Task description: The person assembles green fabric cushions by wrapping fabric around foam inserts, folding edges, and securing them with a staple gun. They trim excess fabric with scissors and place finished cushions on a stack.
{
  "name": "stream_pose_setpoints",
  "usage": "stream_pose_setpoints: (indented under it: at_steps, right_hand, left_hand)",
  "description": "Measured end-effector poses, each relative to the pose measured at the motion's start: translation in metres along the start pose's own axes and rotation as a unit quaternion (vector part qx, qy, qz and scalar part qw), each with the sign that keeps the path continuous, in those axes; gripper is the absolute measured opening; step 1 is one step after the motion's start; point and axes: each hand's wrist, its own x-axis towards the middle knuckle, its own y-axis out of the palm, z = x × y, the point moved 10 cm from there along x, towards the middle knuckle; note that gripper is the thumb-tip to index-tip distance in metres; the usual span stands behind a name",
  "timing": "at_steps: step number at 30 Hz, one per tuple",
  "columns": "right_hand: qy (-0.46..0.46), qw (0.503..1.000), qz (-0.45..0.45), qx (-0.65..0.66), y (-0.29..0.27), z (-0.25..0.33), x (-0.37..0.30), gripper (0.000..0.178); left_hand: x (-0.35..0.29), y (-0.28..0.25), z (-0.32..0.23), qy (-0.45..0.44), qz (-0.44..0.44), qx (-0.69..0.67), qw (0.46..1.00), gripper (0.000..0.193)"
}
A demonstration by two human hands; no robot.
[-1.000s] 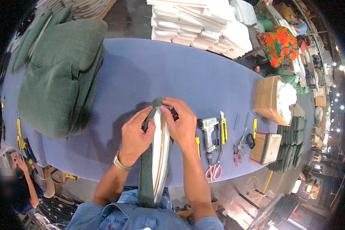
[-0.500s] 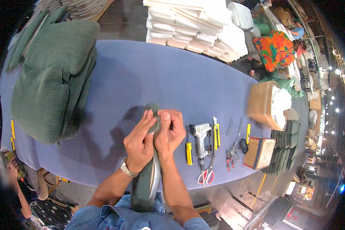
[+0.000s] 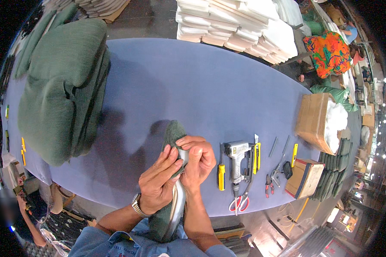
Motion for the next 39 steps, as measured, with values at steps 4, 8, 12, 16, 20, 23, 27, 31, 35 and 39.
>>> stream_pose_setpoints:
  at_steps: [4,8,12,16,20,23,27,31,35,39]
  right_hand:
    - [0.072,0.996,0.003,0.054,-0.012,-0.019,0.004,0.029]
    - [0.065,0.994,0.032,0.076,-0.01,-0.017,0.007,0.03]
    - [0.055,0.998,0.035,0.014,-0.006,-0.015,0.013,0.029]
    - [0.05,0.999,0.009,0.009,-0.003,-0.014,0.014,0.027]
    - [0.046,0.999,-0.016,0.013,0.001,-0.013,0.011,0.028]
    - [0.045,0.998,-0.013,0.03,0.004,-0.013,0.012,0.029]
    - [0.064,0.994,0.008,0.085,0.001,-0.024,0.008,0.03]
    - [0.101,0.984,0.017,0.148,0.006,-0.04,0.005,0.03]
    - [0.122,0.974,0.017,0.19,0.017,-0.048,0.002,0.029]
    - [0.116,0.975,0.027,0.187,0.026,-0.046,0.0,0.029]
  left_hand:
    - [0.012,0.005,0.017,-0.044,0.062,-0.107,0.991,0.037]
    - [0.054,0.001,0.063,-0.052,0.026,-0.122,0.991,0.049]
    - [0.079,0.052,0.091,0.005,0.212,-0.229,0.95,0.047]
    - [0.082,0.06,0.088,-0.001,0.237,-0.247,0.94,0.041]
    - [0.088,0.056,0.088,-0.028,0.254,-0.185,0.949,0.04]
    - [0.097,0.059,0.082,-0.031,0.299,-0.143,0.943,0.042]
    - [0.098,0.066,0.082,-0.119,0.328,-0.163,0.923,0.044]
    - [0.092,0.042,0.08,-0.151,0.216,-0.118,0.957,0.049]
    - [0.062,-0.004,0.027,-0.064,0.068,-0.008,0.996,0.043]
    - [0.033,-0.017,0.017,-0.145,-0.033,0.009,0.989,0.035]
